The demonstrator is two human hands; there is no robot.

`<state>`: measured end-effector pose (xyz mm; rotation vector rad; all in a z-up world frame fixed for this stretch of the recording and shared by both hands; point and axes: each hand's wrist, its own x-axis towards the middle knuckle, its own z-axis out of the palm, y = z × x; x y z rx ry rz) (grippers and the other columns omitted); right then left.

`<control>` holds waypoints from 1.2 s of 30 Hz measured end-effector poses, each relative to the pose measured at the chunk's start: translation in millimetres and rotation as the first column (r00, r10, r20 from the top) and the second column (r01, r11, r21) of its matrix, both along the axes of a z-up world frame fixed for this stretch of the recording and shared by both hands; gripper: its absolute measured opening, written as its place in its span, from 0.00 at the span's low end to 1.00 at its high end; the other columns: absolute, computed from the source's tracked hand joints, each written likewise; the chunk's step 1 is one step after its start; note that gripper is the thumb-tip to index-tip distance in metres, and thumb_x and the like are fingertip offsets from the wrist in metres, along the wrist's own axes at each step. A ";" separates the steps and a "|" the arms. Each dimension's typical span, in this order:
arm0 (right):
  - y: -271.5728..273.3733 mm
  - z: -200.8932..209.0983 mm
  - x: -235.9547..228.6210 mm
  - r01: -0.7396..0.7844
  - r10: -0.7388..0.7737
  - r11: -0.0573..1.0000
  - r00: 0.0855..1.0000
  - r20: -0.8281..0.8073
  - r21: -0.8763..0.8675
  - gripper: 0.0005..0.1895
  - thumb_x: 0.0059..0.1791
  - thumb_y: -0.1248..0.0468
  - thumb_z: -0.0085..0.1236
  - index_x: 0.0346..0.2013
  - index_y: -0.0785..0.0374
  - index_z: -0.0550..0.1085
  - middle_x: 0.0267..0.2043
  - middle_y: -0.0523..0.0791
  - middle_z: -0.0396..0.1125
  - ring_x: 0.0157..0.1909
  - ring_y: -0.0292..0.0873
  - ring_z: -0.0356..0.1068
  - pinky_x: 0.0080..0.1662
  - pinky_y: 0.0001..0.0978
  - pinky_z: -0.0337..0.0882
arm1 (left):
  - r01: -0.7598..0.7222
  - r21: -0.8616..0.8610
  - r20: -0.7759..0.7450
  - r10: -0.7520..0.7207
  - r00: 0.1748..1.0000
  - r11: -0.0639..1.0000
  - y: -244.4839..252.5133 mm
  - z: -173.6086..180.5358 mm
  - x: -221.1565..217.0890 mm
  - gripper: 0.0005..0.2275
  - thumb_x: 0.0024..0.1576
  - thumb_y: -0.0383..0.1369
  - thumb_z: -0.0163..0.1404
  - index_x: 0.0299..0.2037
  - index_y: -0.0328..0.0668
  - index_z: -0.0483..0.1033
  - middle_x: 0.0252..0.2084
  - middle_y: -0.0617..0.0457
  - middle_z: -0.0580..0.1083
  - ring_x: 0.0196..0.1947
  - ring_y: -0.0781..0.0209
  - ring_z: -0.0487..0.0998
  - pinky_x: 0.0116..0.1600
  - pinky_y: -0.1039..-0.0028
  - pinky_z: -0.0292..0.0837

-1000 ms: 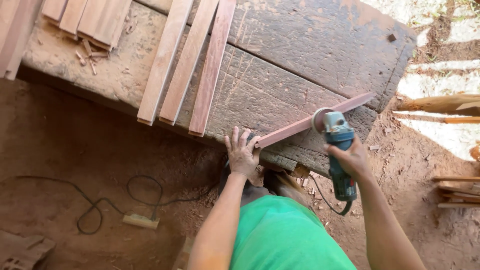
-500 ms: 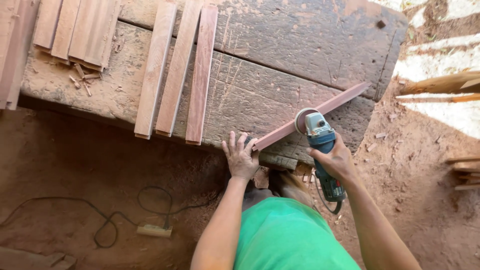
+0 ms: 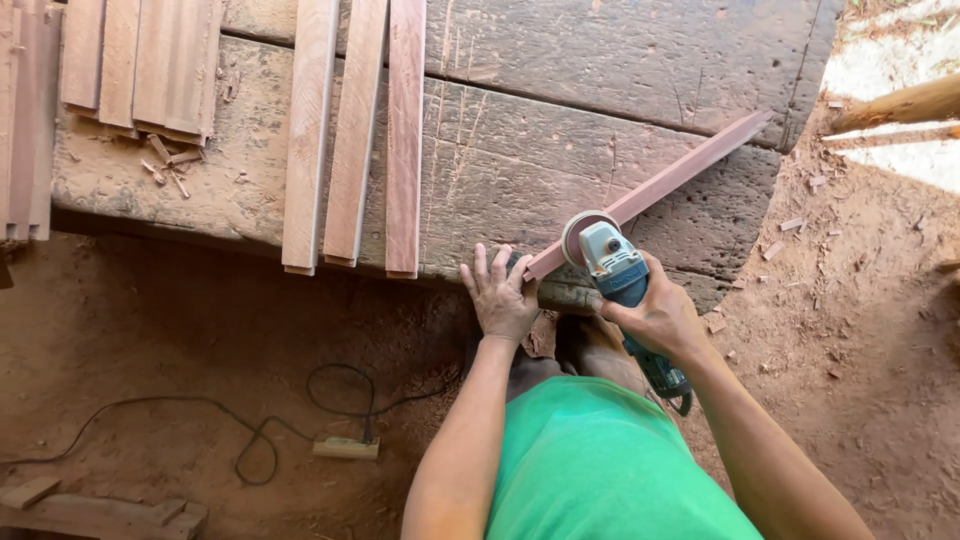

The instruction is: Sanding wooden planks using an angle grinder.

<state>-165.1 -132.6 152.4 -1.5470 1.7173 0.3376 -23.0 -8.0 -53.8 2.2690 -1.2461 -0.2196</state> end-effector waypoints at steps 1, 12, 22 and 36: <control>3.4 -0.9 1.0 -0.025 0.025 1.000 1.000 0.003 0.016 0.50 0.33 0.43 0.69 0.68 0.43 0.62 0.47 0.63 0.72 0.56 0.64 0.71 0.55 0.57 0.69 | 0.003 -0.001 -0.005 -0.003 1.000 1.000 0.6 -1.4 0.0 0.16 0.50 0.47 0.55 0.49 0.68 0.80 0.64 0.62 0.70 0.76 0.44 0.54 0.75 0.39 0.40; 25.5 -0.3 17.4 -0.216 0.207 0.974 0.970 0.123 0.062 0.48 0.35 0.43 0.69 0.66 0.46 0.60 0.49 0.61 0.73 0.56 0.64 0.72 0.57 0.60 0.70 | 0.013 -0.017 0.022 -0.013 1.000 1.000 2.5 -8.2 1.8 0.15 0.51 0.47 0.55 0.50 0.71 0.79 0.63 0.64 0.70 0.75 0.46 0.57 0.75 0.41 0.43; -40.3 -21.1 -31.6 -0.030 0.029 0.997 0.999 0.015 0.067 0.50 0.33 0.36 0.67 0.66 0.37 0.60 0.48 0.57 0.74 0.56 0.59 0.73 0.56 0.53 0.71 | 0.027 0.064 0.031 -0.029 0.999 0.998 4.4 -14.9 1.3 0.19 0.48 0.50 0.57 0.51 0.72 0.78 0.65 0.65 0.69 0.76 0.46 0.53 0.76 0.42 0.39; -154.8 0.8 -100.2 0.173 -0.182 0.982 0.972 0.150 0.075 0.47 0.41 0.53 0.67 0.70 0.54 0.56 0.44 0.50 0.72 0.32 0.47 0.75 0.36 0.37 0.78 | 0.060 0.108 0.073 -0.068 0.995 0.992 -1.2 8.7 0.6 0.18 0.51 0.43 0.57 0.53 0.64 0.75 0.66 0.60 0.67 0.76 0.43 0.54 0.77 0.42 0.40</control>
